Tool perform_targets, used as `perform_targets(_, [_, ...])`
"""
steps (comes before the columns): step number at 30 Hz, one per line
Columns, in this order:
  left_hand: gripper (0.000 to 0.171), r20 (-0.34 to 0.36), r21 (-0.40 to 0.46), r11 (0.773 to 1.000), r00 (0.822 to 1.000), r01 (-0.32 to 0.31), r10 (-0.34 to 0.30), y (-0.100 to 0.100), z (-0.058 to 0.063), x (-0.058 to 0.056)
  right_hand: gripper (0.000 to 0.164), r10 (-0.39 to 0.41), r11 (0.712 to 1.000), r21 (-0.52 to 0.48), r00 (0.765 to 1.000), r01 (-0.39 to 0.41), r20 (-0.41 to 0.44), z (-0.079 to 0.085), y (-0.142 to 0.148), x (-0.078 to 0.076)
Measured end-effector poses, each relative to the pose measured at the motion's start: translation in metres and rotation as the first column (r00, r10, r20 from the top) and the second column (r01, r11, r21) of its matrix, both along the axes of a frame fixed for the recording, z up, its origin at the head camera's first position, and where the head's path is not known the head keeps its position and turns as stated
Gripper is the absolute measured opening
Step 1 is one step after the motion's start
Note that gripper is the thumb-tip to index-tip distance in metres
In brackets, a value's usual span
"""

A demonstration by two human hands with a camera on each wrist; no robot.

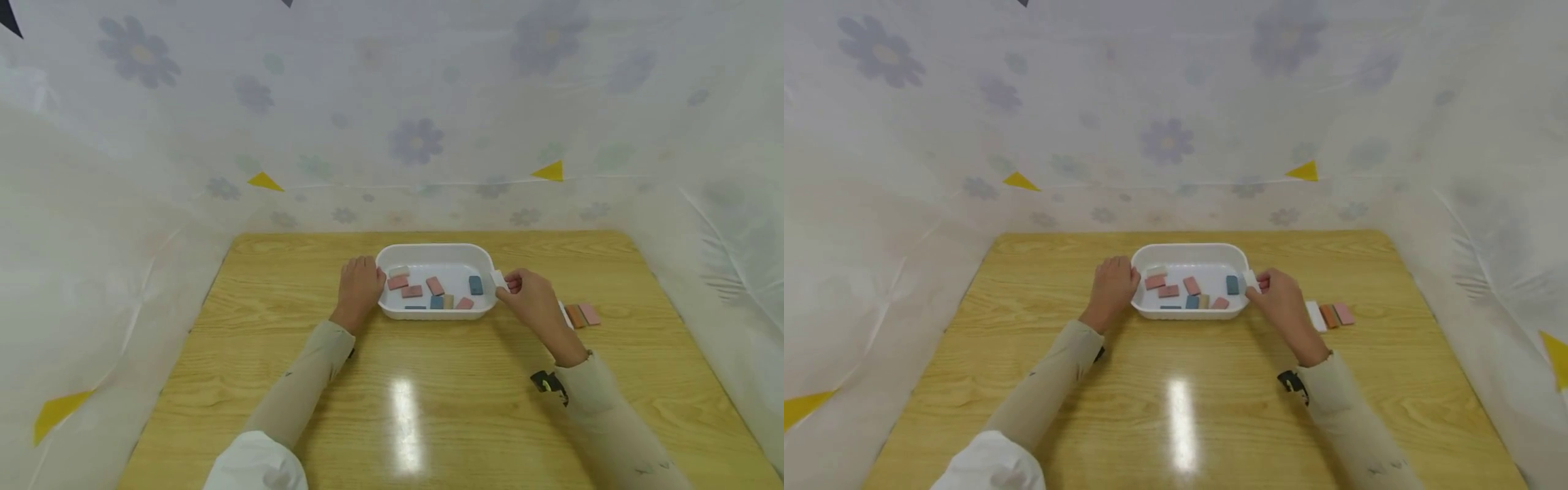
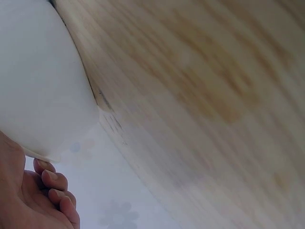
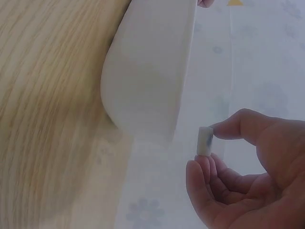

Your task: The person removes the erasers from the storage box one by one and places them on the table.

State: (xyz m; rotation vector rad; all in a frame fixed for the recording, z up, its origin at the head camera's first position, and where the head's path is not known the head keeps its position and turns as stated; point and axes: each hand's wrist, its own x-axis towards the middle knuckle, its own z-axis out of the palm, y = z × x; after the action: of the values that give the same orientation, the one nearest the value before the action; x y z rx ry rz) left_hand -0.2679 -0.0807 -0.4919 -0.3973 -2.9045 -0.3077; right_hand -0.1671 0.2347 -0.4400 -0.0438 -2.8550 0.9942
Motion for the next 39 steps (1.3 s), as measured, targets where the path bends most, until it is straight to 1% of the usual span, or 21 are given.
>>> perform_targets(5, [0.028, 0.0, -0.001, 1.0, 1.0, 0.001, -0.001, 0.0, 0.0, 0.001, 0.033, -0.05, 0.999, 0.018, 0.999, 0.05, -0.008, -0.008, 0.022, 0.007])
perform_targets(9, [0.028, -0.017, 0.004, 1.0, 1.0, 0.004, -0.004, 0.0, 0.001, 0.002, 0.036, -0.069, 0.997, 0.021, 0.998, 0.069, -0.003, -0.012, 0.038, 0.014])
perform_targets(13, [0.028, -0.014, 0.011, 1.0, 1.0, 0.009, -0.009, -0.001, 0.002, 0.002, 0.039, -0.086, 0.996, 0.029, 0.996, 0.085, 0.032, -0.016, 0.052, 0.021])
perform_targets(17, [0.028, 0.006, 0.011, 1.0, 1.0, 0.002, -0.002, -0.001, 0.0, 0.001, 0.039, -0.083, 0.996, 0.022, 0.993, 0.082, 0.083, -0.022, 0.063, 0.026])
perform_targets(19, [0.028, 0.009, 0.012, 1.0, 1.0, -0.001, 0.001, -0.001, -0.001, 0.001, 0.038, -0.081, 0.997, 0.016, 0.992, 0.08, 0.094, -0.026, 0.067, 0.029])
perform_targets(21, [0.028, 0.008, 0.008, 1.0, 1.0, -0.002, 0.002, -0.001, -0.001, 0.001, 0.037, -0.078, 0.997, 0.027, 0.993, 0.076, 0.086, -0.03, 0.07, 0.031])
perform_targets(26, [0.028, -0.008, 0.004, 1.0, 1.0, -0.002, 0.002, 0.0, 0.0, 0.001, 0.03, -0.066, 0.996, 0.065, 0.998, 0.064, 0.024, -0.04, 0.075, 0.035])
perform_targets(30, [0.027, -0.017, 0.009, 1.0, 1.0, -0.003, 0.003, 0.0, 0.001, 0.002, 0.027, -0.069, 0.996, 0.059, 0.997, 0.067, 0.024, -0.048, 0.078, 0.036])
perform_targets(36, [0.028, -0.01, 0.032, 0.999, 1.0, -0.004, 0.004, 0.0, 0.001, 0.003, 0.026, -0.076, 0.995, 0.06, 0.997, 0.076, -0.006, -0.052, 0.08, 0.036])
perform_targets(39, [0.028, -0.006, 0.038, 0.999, 1.0, -0.004, 0.004, 0.0, 0.002, 0.003, 0.026, -0.071, 0.996, 0.063, 0.997, 0.071, 0.007, -0.051, 0.079, 0.036])
